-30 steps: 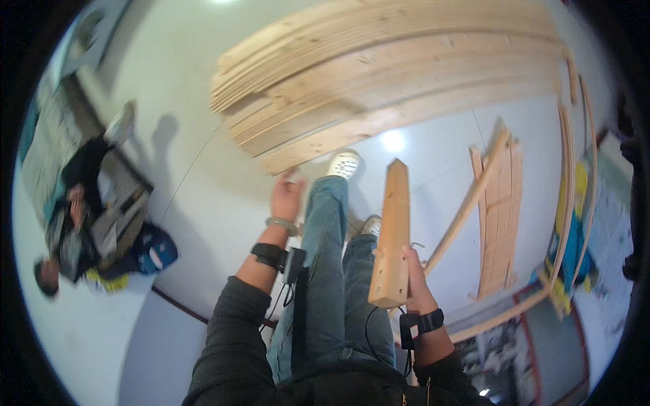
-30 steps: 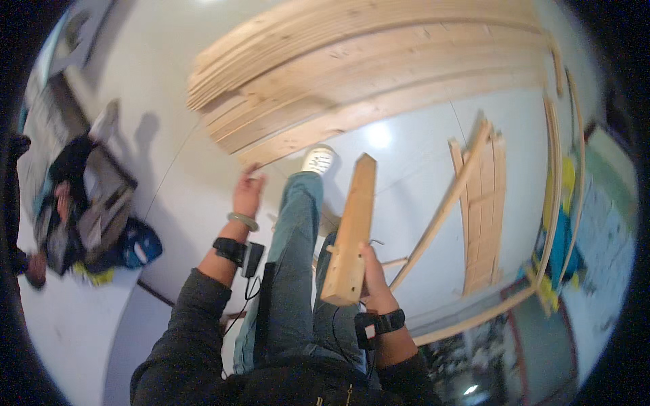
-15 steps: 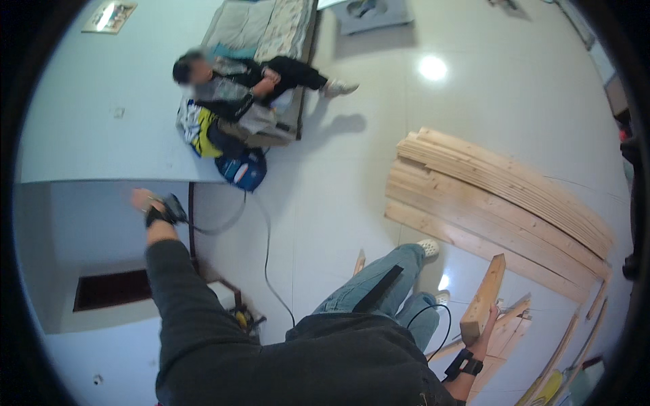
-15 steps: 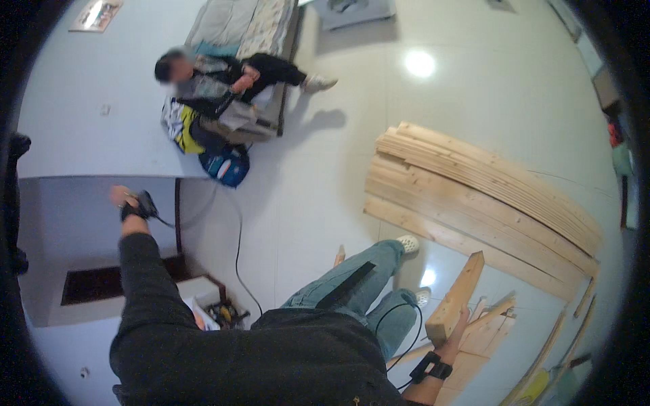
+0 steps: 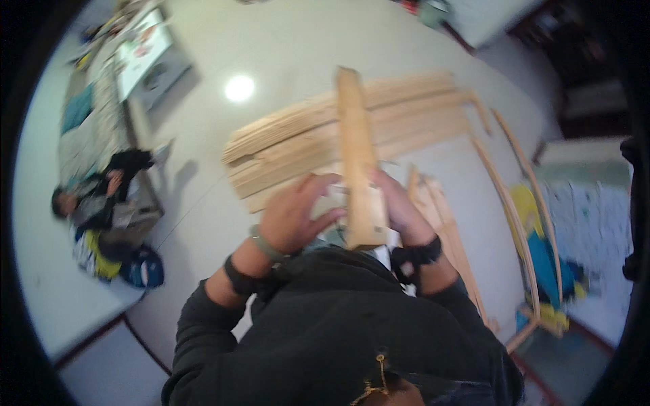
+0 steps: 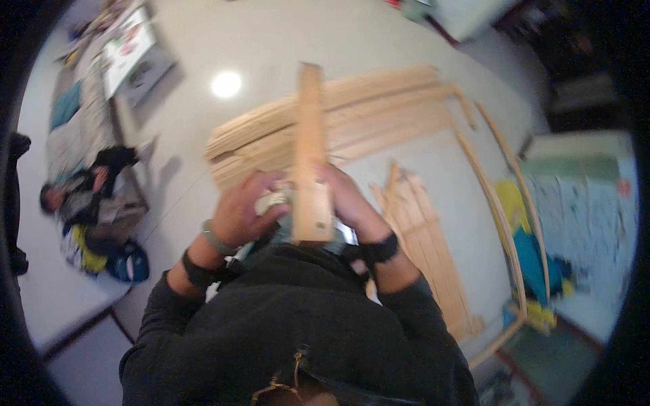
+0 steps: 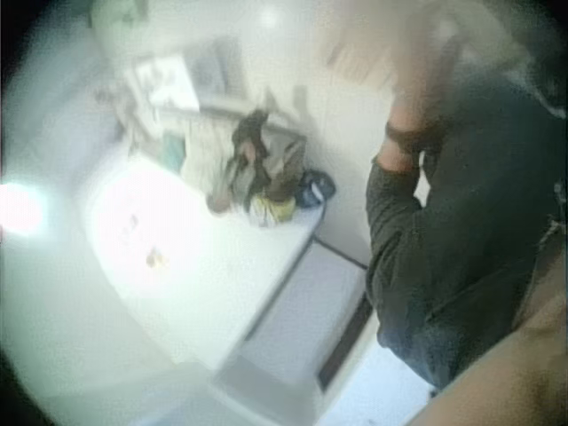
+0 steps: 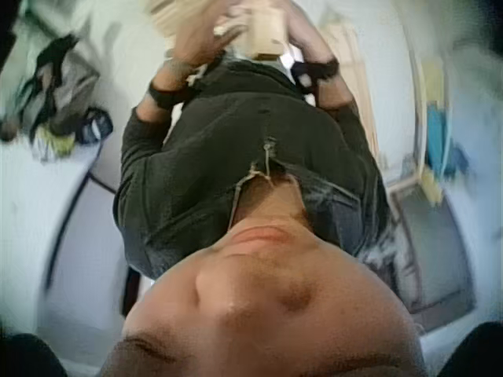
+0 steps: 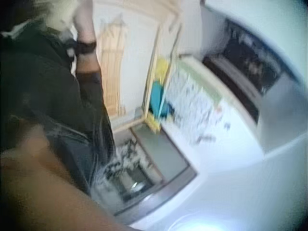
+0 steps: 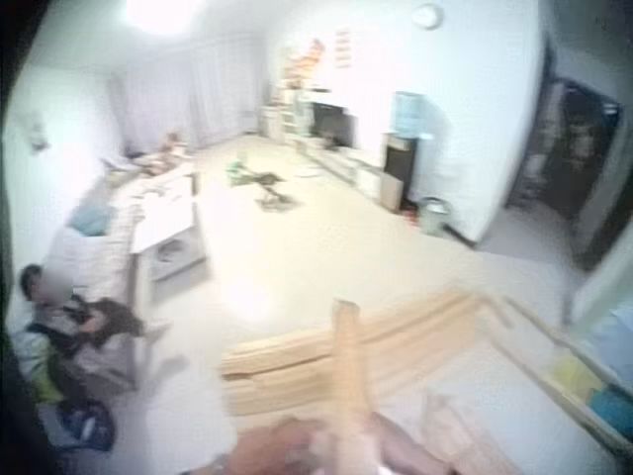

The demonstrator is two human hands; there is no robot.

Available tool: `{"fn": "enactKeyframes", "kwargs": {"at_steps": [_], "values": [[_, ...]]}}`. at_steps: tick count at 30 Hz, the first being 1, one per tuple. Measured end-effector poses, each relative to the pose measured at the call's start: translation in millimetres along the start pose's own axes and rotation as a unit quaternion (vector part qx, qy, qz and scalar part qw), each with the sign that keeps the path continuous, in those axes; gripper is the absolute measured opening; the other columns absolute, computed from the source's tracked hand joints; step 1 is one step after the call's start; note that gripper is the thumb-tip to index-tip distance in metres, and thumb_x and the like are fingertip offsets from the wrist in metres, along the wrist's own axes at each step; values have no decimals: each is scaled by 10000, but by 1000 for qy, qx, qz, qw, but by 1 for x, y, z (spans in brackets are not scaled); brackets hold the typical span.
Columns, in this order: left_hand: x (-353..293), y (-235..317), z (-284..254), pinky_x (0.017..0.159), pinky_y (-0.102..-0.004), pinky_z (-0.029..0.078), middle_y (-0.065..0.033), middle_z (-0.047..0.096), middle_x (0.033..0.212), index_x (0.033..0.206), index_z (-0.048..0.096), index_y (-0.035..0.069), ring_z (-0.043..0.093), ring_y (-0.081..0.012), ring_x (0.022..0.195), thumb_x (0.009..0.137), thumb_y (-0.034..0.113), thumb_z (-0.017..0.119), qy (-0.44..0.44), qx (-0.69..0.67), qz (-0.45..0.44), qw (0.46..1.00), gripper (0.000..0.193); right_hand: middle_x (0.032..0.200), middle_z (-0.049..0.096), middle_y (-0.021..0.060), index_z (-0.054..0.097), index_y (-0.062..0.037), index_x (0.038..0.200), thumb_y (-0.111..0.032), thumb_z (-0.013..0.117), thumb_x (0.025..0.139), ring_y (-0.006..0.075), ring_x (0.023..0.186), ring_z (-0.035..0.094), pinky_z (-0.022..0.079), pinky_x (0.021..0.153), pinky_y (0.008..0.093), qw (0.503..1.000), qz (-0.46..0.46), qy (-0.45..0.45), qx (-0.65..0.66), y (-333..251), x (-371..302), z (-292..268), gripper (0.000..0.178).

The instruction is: The person assembles wooden furniture parts using an Allen key. They insert and tighten screws into pre-drilled holes on wooden pieces, then place the assembled parts on the floor.

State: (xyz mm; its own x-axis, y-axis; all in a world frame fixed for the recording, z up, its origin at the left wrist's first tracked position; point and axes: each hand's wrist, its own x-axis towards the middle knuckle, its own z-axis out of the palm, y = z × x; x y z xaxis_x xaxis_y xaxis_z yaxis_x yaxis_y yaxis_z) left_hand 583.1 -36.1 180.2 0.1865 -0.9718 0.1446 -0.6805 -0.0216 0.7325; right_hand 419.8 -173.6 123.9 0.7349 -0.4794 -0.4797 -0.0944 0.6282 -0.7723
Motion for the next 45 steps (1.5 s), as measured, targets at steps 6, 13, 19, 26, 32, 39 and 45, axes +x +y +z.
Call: {"fn": "enactKeyframes", "kwargs": {"at_steps": [6, 13, 19, 26, 32, 39, 45], "values": [[5, 35, 16, 656, -386, 474, -101, 596, 880, 1000, 592, 80, 604, -289, 777, 810, 214, 650, -17, 37, 24, 999, 240, 981, 603, 105, 461, 21, 1200, -399, 514, 917, 143, 836, 616, 510, 703, 263, 1000, -11, -2, -8, -26, -42, 1, 508], [14, 58, 37, 531, -329, 434, -20, 532, 695, 769, 585, 142, 554, -213, 595, 775, 250, 662, 17, 158, 205, 966, 133, 918, 619, 108, 483, -1, 1166, -430, 488, 924, 172, 774, 640, 532, 670, 285, 992, 16, -67, 102, -20, -79, -17, 492], [15, 50, 44, 503, -344, 423, -53, 523, 636, 723, 569, 128, 541, -233, 562, 793, 263, 646, 48, 137, 240, 960, 170, 905, 635, 113, 496, -10, 1155, -462, 477, 923, 180, 740, 646, 541, 647, 297, 982, 56, -71, 165, -20, -92, -16, 509], [15, 42, 40, 550, -401, 425, -130, 524, 644, 733, 551, 67, 538, -334, 600, 892, 290, 556, -34, -130, -15, 991, 274, 971, 607, 98, 457, 7, 1194, -394, 561, 900, 154, 821, 625, 513, 706, 277, 996, -72, 56, 2, -18, -67, -5, 507], [29, 29, 25, 561, -371, 415, -52, 504, 666, 731, 565, 121, 517, -232, 611, 809, 291, 620, 24, 25, 293, 956, 195, 1004, 614, 96, 487, -1, 1213, -443, 515, 903, 162, 829, 618, 510, 725, 284, 992, -7, 22, 126, -32, -82, 10, 541], [39, 6, -21, 507, -307, 306, -1, 404, 636, 736, 519, 124, 379, -159, 547, 826, 228, 596, 177, -6, 309, 935, 157, 908, 608, 81, 518, -55, 1131, -491, 513, 896, 173, 781, 623, 523, 679, 286, 978, 30, 201, 46, -13, -72, -5, 495], [2, -39, -59, 494, -236, 279, 15, 421, 666, 834, 511, 69, 328, -69, 551, 949, 361, 457, 60, -318, -68, 944, 319, 843, 594, 77, 525, -29, 1146, -540, 470, 859, 173, 646, 594, 512, 557, 315, 955, -88, 242, 148, -52, -105, -42, 588]]}}
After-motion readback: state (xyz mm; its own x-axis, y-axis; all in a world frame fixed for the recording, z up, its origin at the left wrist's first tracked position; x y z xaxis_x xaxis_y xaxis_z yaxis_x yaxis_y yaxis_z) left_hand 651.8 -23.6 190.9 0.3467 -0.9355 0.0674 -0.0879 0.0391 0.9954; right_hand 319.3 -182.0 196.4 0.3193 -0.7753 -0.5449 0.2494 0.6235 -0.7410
